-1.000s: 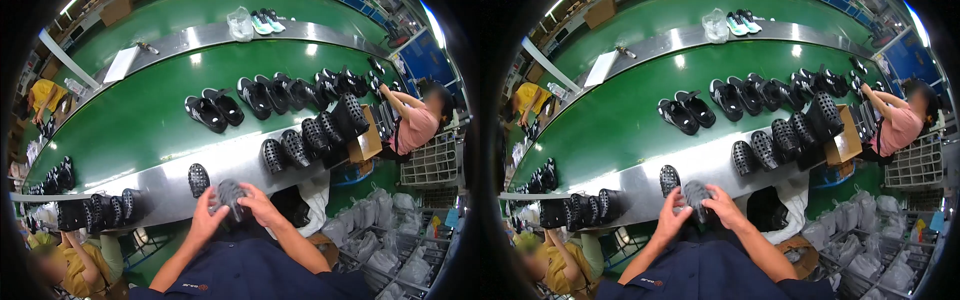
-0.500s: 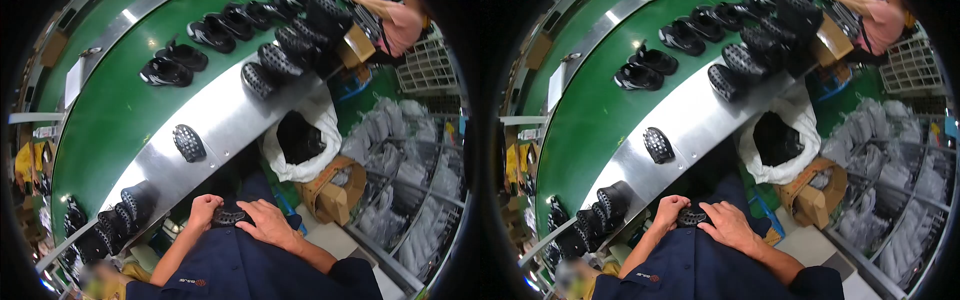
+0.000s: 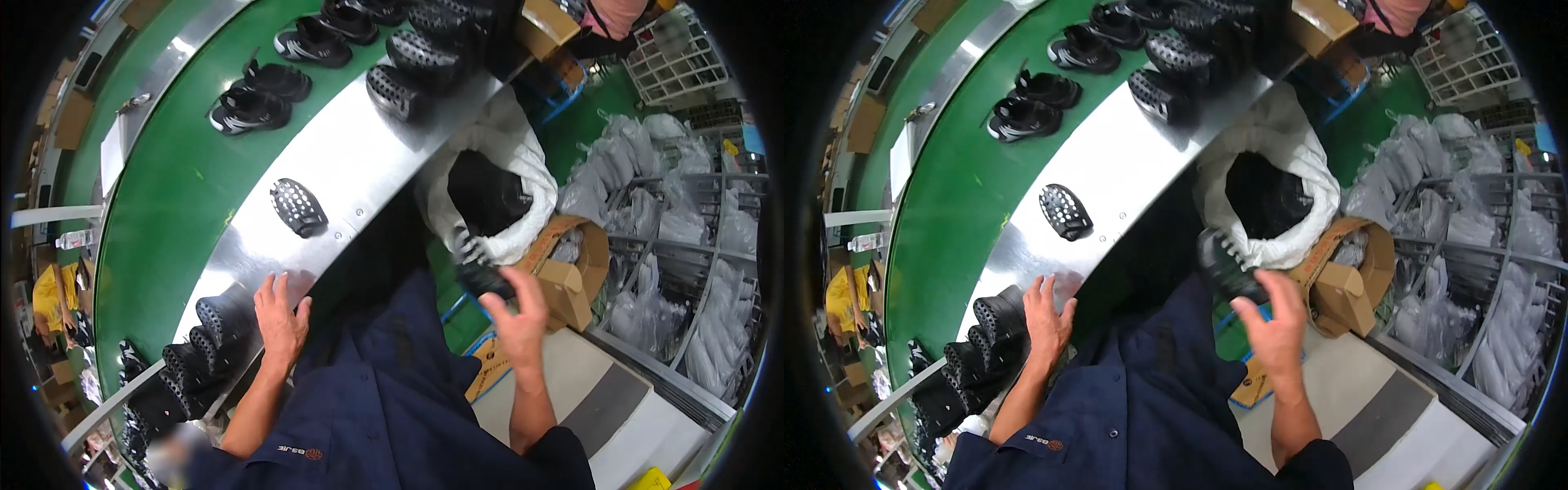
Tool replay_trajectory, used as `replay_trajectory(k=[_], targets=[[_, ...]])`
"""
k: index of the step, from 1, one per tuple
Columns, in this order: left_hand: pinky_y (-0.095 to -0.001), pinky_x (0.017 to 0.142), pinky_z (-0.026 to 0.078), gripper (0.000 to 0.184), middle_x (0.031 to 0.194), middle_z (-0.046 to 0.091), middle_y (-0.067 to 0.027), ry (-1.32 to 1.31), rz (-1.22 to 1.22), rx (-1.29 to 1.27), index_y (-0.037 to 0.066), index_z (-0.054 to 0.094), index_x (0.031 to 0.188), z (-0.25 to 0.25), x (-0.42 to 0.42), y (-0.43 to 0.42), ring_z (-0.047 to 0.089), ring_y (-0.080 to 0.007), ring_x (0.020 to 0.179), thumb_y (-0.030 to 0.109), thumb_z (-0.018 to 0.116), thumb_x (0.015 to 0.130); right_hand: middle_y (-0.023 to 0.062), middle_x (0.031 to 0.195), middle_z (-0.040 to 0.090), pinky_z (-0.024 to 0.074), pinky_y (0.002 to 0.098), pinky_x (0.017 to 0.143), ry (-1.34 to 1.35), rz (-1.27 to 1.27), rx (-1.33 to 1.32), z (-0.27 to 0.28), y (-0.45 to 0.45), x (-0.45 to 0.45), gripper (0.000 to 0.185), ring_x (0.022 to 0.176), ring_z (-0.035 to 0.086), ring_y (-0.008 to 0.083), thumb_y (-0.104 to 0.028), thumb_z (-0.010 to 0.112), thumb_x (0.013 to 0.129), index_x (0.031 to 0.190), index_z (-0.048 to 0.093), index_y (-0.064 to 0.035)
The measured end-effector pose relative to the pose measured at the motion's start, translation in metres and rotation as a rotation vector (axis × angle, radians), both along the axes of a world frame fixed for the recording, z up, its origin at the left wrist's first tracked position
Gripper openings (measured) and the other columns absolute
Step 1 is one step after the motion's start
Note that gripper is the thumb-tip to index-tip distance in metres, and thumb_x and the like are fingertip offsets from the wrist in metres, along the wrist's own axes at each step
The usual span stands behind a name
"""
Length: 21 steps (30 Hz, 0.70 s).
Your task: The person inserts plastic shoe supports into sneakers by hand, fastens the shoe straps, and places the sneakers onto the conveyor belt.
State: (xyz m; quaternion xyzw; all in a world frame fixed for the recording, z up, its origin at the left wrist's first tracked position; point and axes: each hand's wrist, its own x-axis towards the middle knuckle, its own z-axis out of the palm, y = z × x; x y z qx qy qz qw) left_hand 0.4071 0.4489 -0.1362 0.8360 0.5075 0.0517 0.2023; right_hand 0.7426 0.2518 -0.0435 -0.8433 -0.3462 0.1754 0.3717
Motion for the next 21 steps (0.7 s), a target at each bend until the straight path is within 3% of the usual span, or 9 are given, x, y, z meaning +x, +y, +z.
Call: replay_trajectory(k=[3, 7, 10, 15, 21], targets=[[-0.0547, 0.115, 0.038, 0.080, 0.154, 0.038, -0.0316, 0.081, -0.031, -0.063, -0.002, 0.046, 0.148, -0.018, -0.006, 0.001, 0.040, -0.0505, 0.139, 0.021, 0.084, 0.081, 0.0207, 0.121, 0.065, 0.0519, 0.0440, 0.097, -0.321, 0.005, 0.157, 0.032, 0.047, 0.040, 0.047, 0.111, 0.064, 0.0384, -0.007, 0.084, 0.082, 0.124, 0.065, 0.0032], [-0.0546, 0.118, 0.035, 0.086, 0.158, 0.036, -0.0294, 0.168, -0.024, -0.009, 0.000, 0.043, 0.152, -0.018, -0.001, -0.013, 0.036, -0.0498, 0.145, 0.013, 0.082, 0.076, 0.0186, 0.124, 0.064, 0.0503, 0.0454, 0.099, -0.534, 0.080, 0.364, 0.051, 0.138, 0.087, 0.046, 0.114, 0.060, 0.0393, -0.006, 0.082, 0.083, 0.125, 0.065, 0.0013], [-0.0548, 0.118, 0.034, 0.086, 0.159, 0.034, -0.0291, 0.154, -0.010, 0.021, 0.000, 0.043, 0.152, -0.018, -0.002, -0.017, 0.035, -0.0490, 0.147, 0.013, 0.081, 0.076, 0.0167, 0.123, 0.065, 0.0493, 0.0470, 0.098, -0.740, 0.145, 0.340, 0.053, 0.199, 0.113, 0.048, 0.111, 0.060, 0.0384, -0.014, 0.083, 0.083, 0.126, 0.065, -0.0024], [-0.0537, 0.120, 0.033, 0.084, 0.160, 0.035, -0.0254, 0.115, 0.059, -0.023, 0.005, 0.045, 0.152, -0.014, -0.002, -0.016, 0.035, -0.0467, 0.148, 0.012, 0.081, 0.077, 0.0111, 0.121, 0.066, 0.0487, 0.0463, 0.095, -0.861, 0.258, 0.274, 0.050, 0.265, 0.128, 0.047, 0.110, 0.061, 0.0346, -0.023, 0.083, 0.083, 0.124, 0.067, -0.0077], [-0.0528, 0.122, 0.031, 0.081, 0.163, 0.032, -0.0234, 0.121, 0.101, -0.099, 0.008, 0.044, 0.154, -0.010, -0.004, -0.018, 0.030, -0.0445, 0.152, 0.016, 0.080, 0.081, 0.0090, 0.126, 0.063, 0.0481, 0.0476, 0.096, -0.953, 0.330, -0.014, -0.011, 0.307, 0.144, 0.053, 0.115, 0.059, 0.0335, -0.029, 0.083, 0.082, 0.129, 0.065, -0.0125]])
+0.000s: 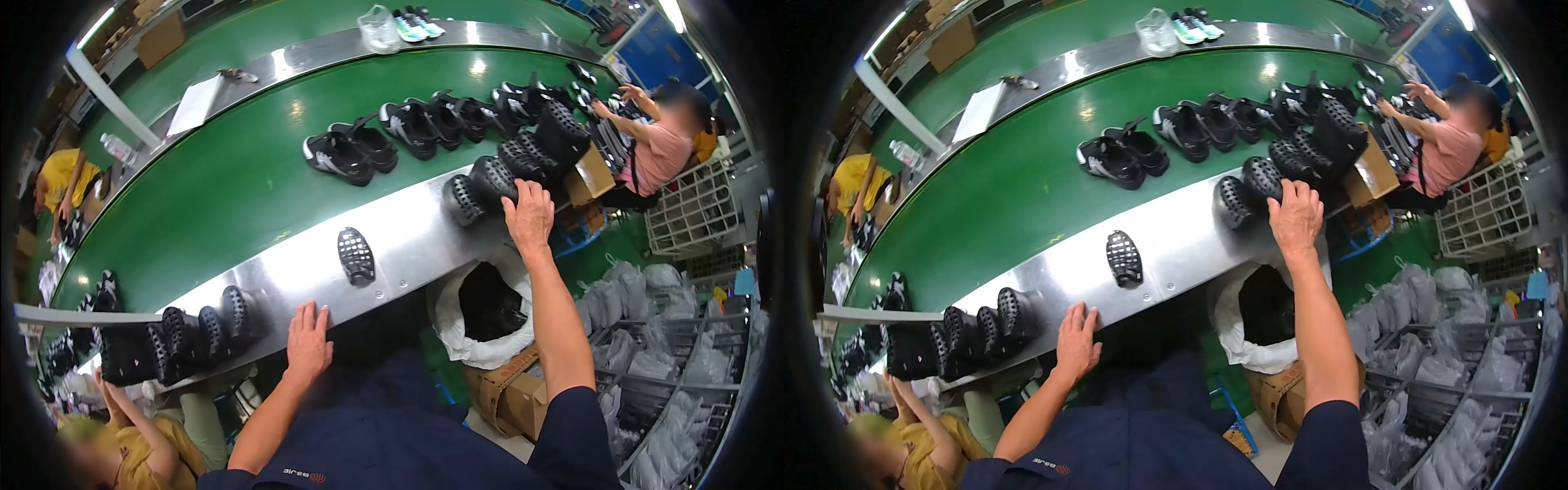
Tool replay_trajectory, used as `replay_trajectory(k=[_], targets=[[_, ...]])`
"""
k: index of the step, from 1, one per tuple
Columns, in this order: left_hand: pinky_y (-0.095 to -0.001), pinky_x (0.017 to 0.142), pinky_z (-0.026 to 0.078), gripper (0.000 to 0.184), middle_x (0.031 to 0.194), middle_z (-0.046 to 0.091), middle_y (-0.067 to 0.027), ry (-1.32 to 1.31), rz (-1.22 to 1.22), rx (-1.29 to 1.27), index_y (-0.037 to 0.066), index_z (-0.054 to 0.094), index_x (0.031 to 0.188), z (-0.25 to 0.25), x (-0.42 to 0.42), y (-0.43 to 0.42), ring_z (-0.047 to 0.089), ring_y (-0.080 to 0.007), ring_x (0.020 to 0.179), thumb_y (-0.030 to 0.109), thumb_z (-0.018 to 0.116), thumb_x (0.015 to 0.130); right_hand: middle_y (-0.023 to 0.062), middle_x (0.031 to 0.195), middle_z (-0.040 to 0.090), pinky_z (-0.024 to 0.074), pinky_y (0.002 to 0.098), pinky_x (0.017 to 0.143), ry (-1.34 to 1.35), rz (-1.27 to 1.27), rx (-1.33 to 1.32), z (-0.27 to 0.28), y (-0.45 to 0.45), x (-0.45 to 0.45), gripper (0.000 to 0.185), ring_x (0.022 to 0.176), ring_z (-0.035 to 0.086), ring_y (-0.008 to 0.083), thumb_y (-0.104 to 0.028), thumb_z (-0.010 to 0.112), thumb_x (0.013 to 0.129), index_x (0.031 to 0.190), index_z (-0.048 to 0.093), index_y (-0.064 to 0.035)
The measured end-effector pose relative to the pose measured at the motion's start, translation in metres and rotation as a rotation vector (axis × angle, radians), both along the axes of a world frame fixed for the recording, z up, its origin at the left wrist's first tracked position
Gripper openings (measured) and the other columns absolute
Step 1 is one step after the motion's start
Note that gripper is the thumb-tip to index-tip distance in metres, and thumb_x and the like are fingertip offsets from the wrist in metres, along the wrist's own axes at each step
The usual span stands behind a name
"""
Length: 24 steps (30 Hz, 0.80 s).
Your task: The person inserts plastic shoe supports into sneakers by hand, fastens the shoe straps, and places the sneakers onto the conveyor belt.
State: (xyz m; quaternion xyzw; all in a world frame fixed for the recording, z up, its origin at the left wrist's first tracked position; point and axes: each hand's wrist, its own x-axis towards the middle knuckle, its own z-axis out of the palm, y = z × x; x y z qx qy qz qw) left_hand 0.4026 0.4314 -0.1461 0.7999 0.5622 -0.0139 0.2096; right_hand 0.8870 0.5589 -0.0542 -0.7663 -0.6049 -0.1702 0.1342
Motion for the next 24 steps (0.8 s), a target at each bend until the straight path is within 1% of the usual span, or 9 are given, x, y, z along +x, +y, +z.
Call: replay_trajectory(k=[2, 5, 7, 10, 11, 15, 18, 21, 24], targets=[[-0.0526, 0.123, 0.031, 0.081, 0.164, 0.030, -0.0233, 0.007, -0.007, -0.028, 0.008, 0.043, 0.155, 0.000, -0.002, 0.003, 0.028, -0.0440, 0.153, 0.017, 0.079, 0.082, 0.0129, 0.136, 0.059, 0.0481, 0.0479, 0.098, -0.018, -0.097, -0.117, -0.013, 0.001, -0.004, 0.062, 0.120, 0.056, 0.0359, -0.032, 0.084, 0.083, 0.137, 0.060, -0.0145], [-0.0524, 0.123, 0.030, 0.082, 0.165, 0.029, -0.0232, 0.007, -0.019, -0.070, 0.008, 0.042, 0.155, 0.003, -0.005, 0.006, 0.028, -0.0438, 0.153, 0.020, 0.079, 0.083, 0.0193, 0.136, 0.057, 0.0471, 0.0500, 0.098, 0.008, 0.040, 0.147, 0.020, -0.013, -0.046, 0.064, 0.118, 0.056, 0.0389, -0.030, 0.081, 0.086, 0.141, 0.057, -0.0080], [-0.0522, 0.124, 0.029, 0.083, 0.166, 0.028, -0.0235, 0.008, -0.022, -0.085, 0.008, 0.042, 0.155, 0.002, -0.006, 0.007, 0.027, -0.0442, 0.154, 0.023, 0.080, 0.082, 0.0198, 0.119, 0.064, 0.0474, 0.0479, 0.096, 0.309, 0.191, 0.197, 0.022, -0.034, -0.094, 0.047, 0.108, 0.058, 0.0401, -0.022, 0.077, 0.087, 0.124, 0.061, 0.0018], [-0.0526, 0.124, 0.029, 0.085, 0.166, 0.027, -0.0240, 0.016, -0.034, -0.100, 0.008, 0.042, 0.156, 0.006, -0.004, 0.009, 0.026, -0.0449, 0.154, 0.023, 0.080, 0.081, 0.0235, 0.126, 0.065, 0.0480, 0.0505, 0.097, 0.479, 0.344, -0.035, -0.032, -0.063, -0.187, 0.066, 0.110, 0.060, 0.0401, -0.038, 0.083, 0.082, 0.127, 0.062, 0.0060], [-0.0527, 0.124, 0.029, 0.085, 0.166, 0.027, -0.0241, 0.022, -0.036, -0.105, 0.008, 0.042, 0.156, 0.009, -0.004, 0.010, 0.026, -0.0450, 0.154, 0.023, 0.080, 0.081, 0.0239, 0.138, 0.061, 0.0479, 0.0508, 0.097, 0.416, 0.350, -0.115, -0.054, -0.067, -0.219, 0.075, 0.113, 0.060, 0.0409, -0.043, 0.082, 0.082, 0.137, 0.058, 0.0019], [-0.0534, 0.123, 0.031, 0.085, 0.166, 0.027, -0.0244, 0.027, -0.061, -0.103, 0.007, 0.042, 0.156, 0.008, -0.004, 0.012, 0.028, -0.0453, 0.153, 0.021, 0.080, 0.081, 0.0178, 0.138, 0.057, 0.0485, 0.0484, 0.090, 0.393, 0.280, -0.290, -0.109, -0.055, -0.284, 0.067, 0.107, 0.063, 0.0363, -0.042, 0.079, 0.086, 0.141, 0.056, -0.0114], [-0.0528, 0.123, 0.031, 0.085, 0.165, 0.028, -0.0244, 0.036, -0.062, -0.119, 0.007, 0.042, 0.156, 0.011, -0.004, 0.011, 0.028, -0.0449, 0.153, 0.019, 0.080, 0.081, 0.0150, 0.122, 0.064, 0.0495, 0.0453, 0.086, 0.368, 0.337, -0.146, -0.133, -0.055, -0.269, 0.052, 0.101, 0.063, 0.0336, -0.026, 0.072, 0.088, 0.133, 0.058, -0.0064], [-0.0522, 0.123, 0.031, 0.086, 0.165, 0.028, -0.0244, 0.027, -0.078, -0.080, 0.007, 0.041, 0.157, 0.006, -0.008, 0.008, 0.028, -0.0448, 0.153, 0.018, 0.080, 0.081, 0.0151, 0.111, 0.068, 0.0500, 0.0477, 0.085, 0.359, 0.370, 0.007, -0.092, -0.058, -0.230, 0.033, 0.096, 0.064, 0.0338, -0.014, 0.064, 0.087, 0.118, 0.064, -0.0037], [-0.0532, 0.120, 0.035, 0.089, 0.165, 0.028, -0.0274, -0.015, -0.115, -0.030, 0.006, 0.041, 0.156, -0.003, -0.015, 0.007, 0.029, -0.0481, 0.151, 0.017, 0.082, 0.078, 0.0165, 0.111, 0.067, 0.0489, 0.0461, 0.085, 0.315, 0.351, 0.090, 0.002, -0.065, -0.159, 0.039, 0.096, 0.062, 0.0352, -0.011, 0.066, 0.080, 0.118, 0.064, -0.0022]])
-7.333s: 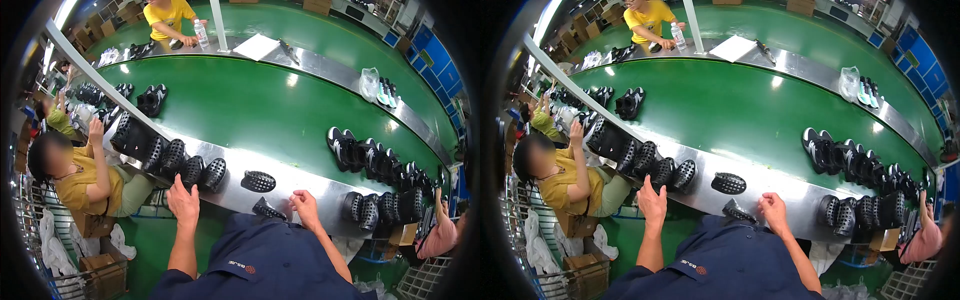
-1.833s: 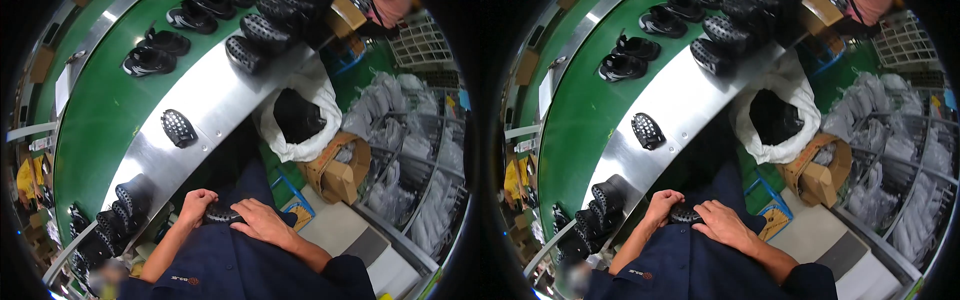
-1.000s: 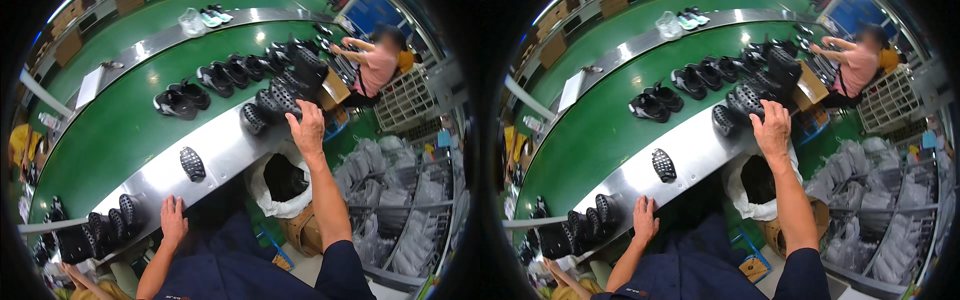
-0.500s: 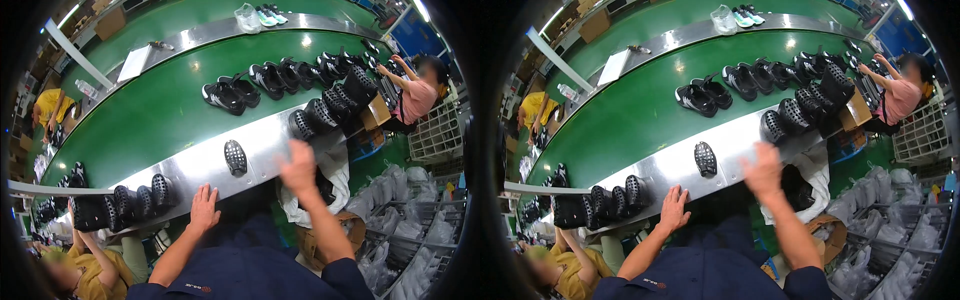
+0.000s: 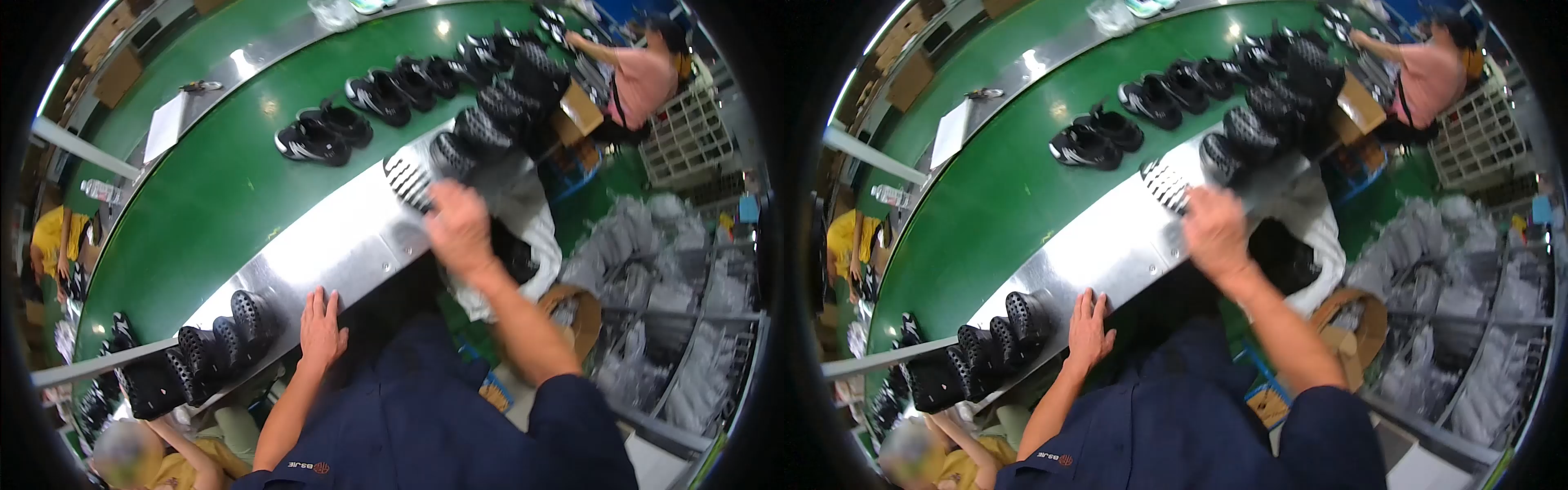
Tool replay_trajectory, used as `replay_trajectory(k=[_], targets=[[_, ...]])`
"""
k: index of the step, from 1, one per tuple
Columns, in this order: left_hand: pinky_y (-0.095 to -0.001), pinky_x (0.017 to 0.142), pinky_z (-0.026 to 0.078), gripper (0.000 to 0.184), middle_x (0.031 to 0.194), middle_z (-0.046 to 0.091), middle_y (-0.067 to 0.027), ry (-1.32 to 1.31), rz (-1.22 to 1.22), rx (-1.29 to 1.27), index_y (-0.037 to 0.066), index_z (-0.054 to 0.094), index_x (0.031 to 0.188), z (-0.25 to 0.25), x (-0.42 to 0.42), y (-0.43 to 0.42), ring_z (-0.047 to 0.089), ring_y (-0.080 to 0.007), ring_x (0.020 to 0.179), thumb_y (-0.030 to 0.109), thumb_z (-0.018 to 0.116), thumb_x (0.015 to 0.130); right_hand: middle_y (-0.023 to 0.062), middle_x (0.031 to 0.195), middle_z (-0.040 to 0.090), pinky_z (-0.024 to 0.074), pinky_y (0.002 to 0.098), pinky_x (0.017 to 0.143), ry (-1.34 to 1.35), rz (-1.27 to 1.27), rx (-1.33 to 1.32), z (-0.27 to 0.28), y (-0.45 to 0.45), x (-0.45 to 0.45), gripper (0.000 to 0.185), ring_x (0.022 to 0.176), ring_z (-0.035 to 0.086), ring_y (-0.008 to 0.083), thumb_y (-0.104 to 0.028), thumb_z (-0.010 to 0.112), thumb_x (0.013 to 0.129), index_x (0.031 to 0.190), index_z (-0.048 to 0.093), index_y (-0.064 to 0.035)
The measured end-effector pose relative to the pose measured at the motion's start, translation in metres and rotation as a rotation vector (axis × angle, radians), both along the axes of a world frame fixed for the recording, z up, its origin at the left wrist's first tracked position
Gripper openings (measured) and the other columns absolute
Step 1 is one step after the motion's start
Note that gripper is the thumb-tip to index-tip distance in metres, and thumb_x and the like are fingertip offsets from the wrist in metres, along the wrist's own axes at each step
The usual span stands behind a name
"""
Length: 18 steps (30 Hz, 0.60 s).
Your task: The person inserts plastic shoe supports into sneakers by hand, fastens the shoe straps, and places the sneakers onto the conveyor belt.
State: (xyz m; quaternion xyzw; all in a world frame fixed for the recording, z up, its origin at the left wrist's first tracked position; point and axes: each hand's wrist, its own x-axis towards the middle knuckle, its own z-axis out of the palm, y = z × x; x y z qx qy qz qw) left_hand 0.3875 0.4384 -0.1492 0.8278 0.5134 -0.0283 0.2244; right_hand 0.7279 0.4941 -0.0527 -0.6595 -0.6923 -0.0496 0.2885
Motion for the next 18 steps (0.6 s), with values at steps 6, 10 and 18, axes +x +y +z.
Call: replay_trajectory(k=[6, 10, 18], targets=[[-0.0525, 0.120, 0.036, 0.090, 0.165, 0.028, -0.0270, 0.068, -0.075, -0.007, 0.006, 0.040, 0.156, -0.001, 0.001, 0.006, 0.031, -0.0471, 0.151, 0.016, 0.083, 0.077, 0.0085, 0.121, 0.067, 0.0505, 0.0452, 0.094, -0.183, -0.162, 0.148, 0.054, 0.005, 0.138, 0.044, 0.106, 0.062, 0.0333, -0.012, 0.072, 0.082, 0.126, 0.068, -0.0099], [-0.0526, 0.121, 0.035, 0.093, 0.165, 0.025, -0.0289, 0.116, -0.127, -0.033, 0.005, 0.037, 0.158, 0.003, 0.003, 0.010, 0.030, -0.0491, 0.151, 0.014, 0.082, 0.077, 0.0087, 0.123, 0.068, 0.0500, 0.0461, 0.099, -0.241, -0.211, 0.075, 0.036, 0.015, 0.172, 0.044, 0.111, 0.063, 0.0337, -0.014, 0.070, 0.084, 0.128, 0.069, -0.0116], [-0.0523, 0.124, 0.031, 0.100, 0.165, 0.023, -0.0323, 0.143, -0.190, -0.036, 0.003, 0.031, 0.160, 0.001, 0.003, 0.011, 0.027, -0.0507, 0.150, 0.012, 0.083, 0.075, 0.0146, 0.115, 0.068, 0.0492, 0.0469, 0.096, -0.237, -0.344, -0.273, -0.001, 0.040, 0.176, 0.029, 0.114, 0.061, 0.0343, -0.012, 0.064, 0.083, 0.110, 0.073, -0.0091]])
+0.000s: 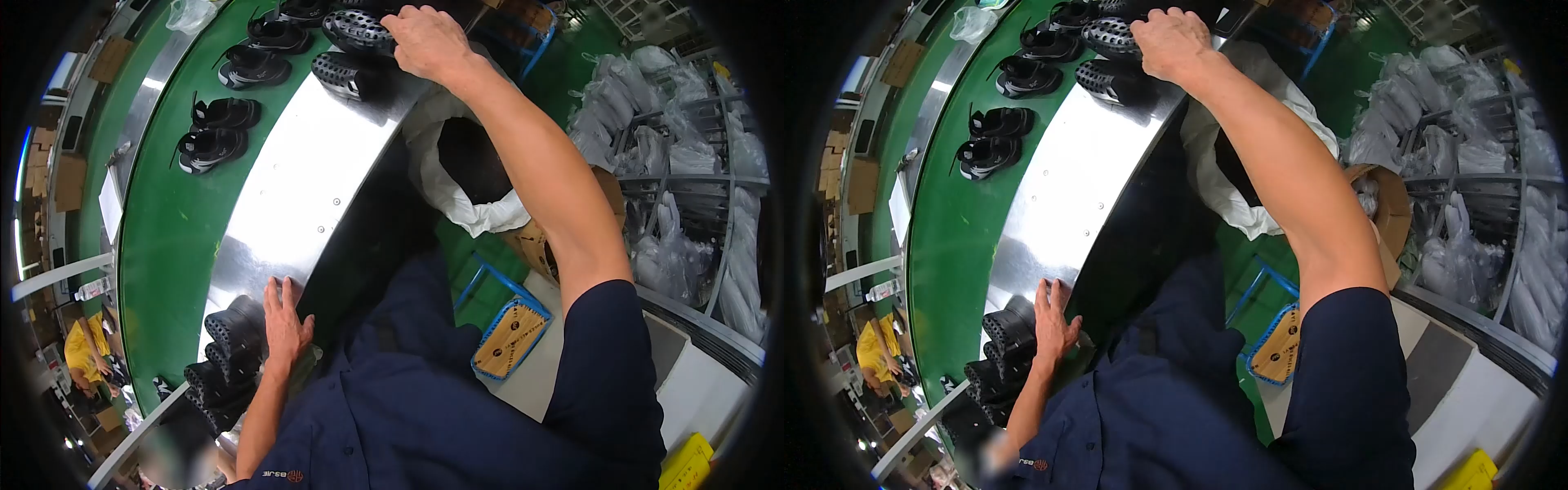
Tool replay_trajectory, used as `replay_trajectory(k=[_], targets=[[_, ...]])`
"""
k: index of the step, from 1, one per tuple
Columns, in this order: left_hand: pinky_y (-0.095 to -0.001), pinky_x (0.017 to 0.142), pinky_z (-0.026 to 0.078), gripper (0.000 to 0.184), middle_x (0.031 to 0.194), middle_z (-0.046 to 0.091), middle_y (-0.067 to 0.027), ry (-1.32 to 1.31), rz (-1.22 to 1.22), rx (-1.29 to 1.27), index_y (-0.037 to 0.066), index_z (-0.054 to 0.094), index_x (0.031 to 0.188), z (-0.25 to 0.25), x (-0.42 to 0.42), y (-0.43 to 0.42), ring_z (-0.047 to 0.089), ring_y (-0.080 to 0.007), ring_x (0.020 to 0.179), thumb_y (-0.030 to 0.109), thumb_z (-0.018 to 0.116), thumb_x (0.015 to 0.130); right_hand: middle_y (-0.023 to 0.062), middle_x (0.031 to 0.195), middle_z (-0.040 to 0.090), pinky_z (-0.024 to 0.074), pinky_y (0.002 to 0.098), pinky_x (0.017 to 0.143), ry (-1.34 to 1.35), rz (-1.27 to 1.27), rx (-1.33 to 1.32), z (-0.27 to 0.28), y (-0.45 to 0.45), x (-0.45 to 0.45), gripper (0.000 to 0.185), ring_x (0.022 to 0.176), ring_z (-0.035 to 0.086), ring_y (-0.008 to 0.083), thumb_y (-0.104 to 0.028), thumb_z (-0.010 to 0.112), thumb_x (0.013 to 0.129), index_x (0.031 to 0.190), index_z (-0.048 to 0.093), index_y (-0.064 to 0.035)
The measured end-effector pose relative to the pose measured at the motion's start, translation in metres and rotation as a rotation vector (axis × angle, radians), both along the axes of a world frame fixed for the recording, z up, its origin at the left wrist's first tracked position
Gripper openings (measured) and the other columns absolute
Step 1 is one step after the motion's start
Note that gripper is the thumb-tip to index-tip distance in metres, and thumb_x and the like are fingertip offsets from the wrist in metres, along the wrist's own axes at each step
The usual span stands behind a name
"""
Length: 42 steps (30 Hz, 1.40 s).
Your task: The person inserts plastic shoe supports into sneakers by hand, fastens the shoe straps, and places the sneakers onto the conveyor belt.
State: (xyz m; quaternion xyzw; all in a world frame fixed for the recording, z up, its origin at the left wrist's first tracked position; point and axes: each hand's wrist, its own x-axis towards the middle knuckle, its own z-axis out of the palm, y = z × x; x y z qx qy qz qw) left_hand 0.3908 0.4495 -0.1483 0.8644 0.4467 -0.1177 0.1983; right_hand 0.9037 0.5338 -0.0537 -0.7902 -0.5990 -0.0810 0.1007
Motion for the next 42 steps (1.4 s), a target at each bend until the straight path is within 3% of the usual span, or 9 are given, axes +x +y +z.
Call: replay_trajectory(k=[12, 16, 19, 23, 28, 33, 37, 39, 42], targets=[[-0.0526, 0.125, 0.028, 0.097, 0.164, 0.023, -0.0334, 0.041, 0.011, -0.047, 0.000, 0.030, 0.160, 0.009, 0.008, 0.000, 0.025, -0.0524, 0.151, 0.016, 0.082, 0.080, 0.0120, 0.119, 0.067, 0.0500, 0.0459, 0.099, -0.059, 0.066, 0.009, -0.019, 0.036, -0.005, 0.030, 0.120, 0.061, 0.0336, -0.012, 0.067, 0.086, 0.115, 0.071, -0.0121], [-0.0539, 0.123, 0.030, 0.100, 0.165, 0.022, -0.0326, 0.066, 0.006, -0.027, 0.003, 0.029, 0.161, 0.005, 0.002, 0.002, 0.026, -0.0519, 0.151, 0.026, 0.084, 0.080, 0.0135, 0.138, 0.059, 0.0504, 0.0451, 0.103, 0.063, 0.144, 0.341, -0.002, 0.019, -0.025, 0.058, 0.121, 0.058, 0.0345, -0.013, 0.072, 0.086, 0.142, 0.059, -0.0157], [-0.0551, 0.122, 0.033, 0.095, 0.164, 0.025, -0.0320, 0.021, 0.073, -0.060, 0.003, 0.034, 0.158, 0.004, 0.000, 0.005, 0.028, -0.0527, 0.150, 0.027, 0.083, 0.081, 0.0185, 0.124, 0.065, 0.0509, 0.0449, 0.098, 0.311, 0.255, 0.524, 0.032, -0.028, -0.062, 0.043, 0.114, 0.061, 0.0386, -0.011, 0.071, 0.089, 0.130, 0.063, -0.0013], [-0.0499, 0.108, 0.046, 0.063, 0.134, 0.058, -0.0254, -0.337, 0.283, 0.058, -0.002, 0.055, 0.140, -0.006, 0.011, 0.045, 0.054, -0.0443, 0.126, 0.020, 0.078, 0.085, 0.0173, 0.095, 0.070, 0.0552, 0.0370, 0.073, 0.831, 0.108, 0.227, 0.006, -0.114, -0.108, 0.023, 0.079, 0.069, 0.0298, -0.007, 0.069, 0.089, 0.110, 0.069, 0.0026], [-0.0529, 0.106, 0.046, 0.068, 0.137, 0.054, -0.0304, -0.578, 0.335, 0.320, 0.007, 0.050, 0.148, 0.035, 0.088, 0.160, 0.051, -0.0481, 0.124, 0.015, 0.077, 0.085, 0.0164, 0.091, 0.074, 0.0561, 0.0339, 0.073, 1.079, -0.011, -0.107, -0.017, -0.174, -0.139, 0.022, 0.081, 0.073, 0.0232, -0.014, 0.073, 0.092, 0.109, 0.072, 0.0006], [-0.0540, 0.106, 0.047, 0.089, 0.129, 0.057, -0.0303, -0.255, 0.582, 0.100, 0.022, 0.038, 0.158, 0.043, 0.166, 0.273, 0.052, -0.0480, 0.125, 0.035, 0.082, 0.082, 0.0156, 0.097, 0.076, 0.0577, 0.0332, 0.076, 1.160, -0.057, -0.182, -0.016, -0.179, -0.117, 0.027, 0.086, 0.074, 0.0222, -0.013, 0.074, 0.092, 0.115, 0.071, 0.0019], [-0.0521, 0.107, 0.048, 0.078, 0.140, 0.056, -0.0285, -0.065, 0.673, -0.012, 0.024, 0.049, 0.155, 0.007, 0.197, 0.327, 0.051, -0.0467, 0.131, 0.051, 0.076, 0.086, 0.0158, 0.095, 0.076, 0.0581, 0.0332, 0.075, 1.213, -0.189, -0.204, -0.035, -0.196, -0.073, 0.026, 0.085, 0.074, 0.0219, -0.012, 0.073, 0.093, 0.115, 0.072, 0.0009], [-0.0457, 0.108, 0.050, 0.054, 0.122, 0.073, -0.0201, -0.084, 0.730, 0.077, 0.021, 0.073, 0.130, -0.002, 0.193, 0.342, 0.066, -0.0398, 0.119, 0.056, 0.071, 0.088, 0.0156, 0.093, 0.076, 0.0580, 0.0331, 0.075, 1.214, -0.222, -0.200, -0.043, -0.195, -0.054, 0.025, 0.084, 0.074, 0.0212, -0.012, 0.073, 0.094, 0.115, 0.071, 0.0011], [-0.0515, 0.084, 0.057, 0.039, 0.100, 0.076, -0.0181, -0.157, 0.625, 0.221, 0.010, 0.075, 0.102, 0.021, 0.185, 0.317, 0.072, -0.0395, 0.099, 0.047, 0.070, 0.091, 0.0142, 0.090, 0.075, 0.0572, 0.0337, 0.074, 1.162, -0.228, -0.185, -0.013, -0.171, -0.031, 0.022, 0.084, 0.073, 0.0194, -0.013, 0.072, 0.095, 0.110, 0.071, 0.0031]])
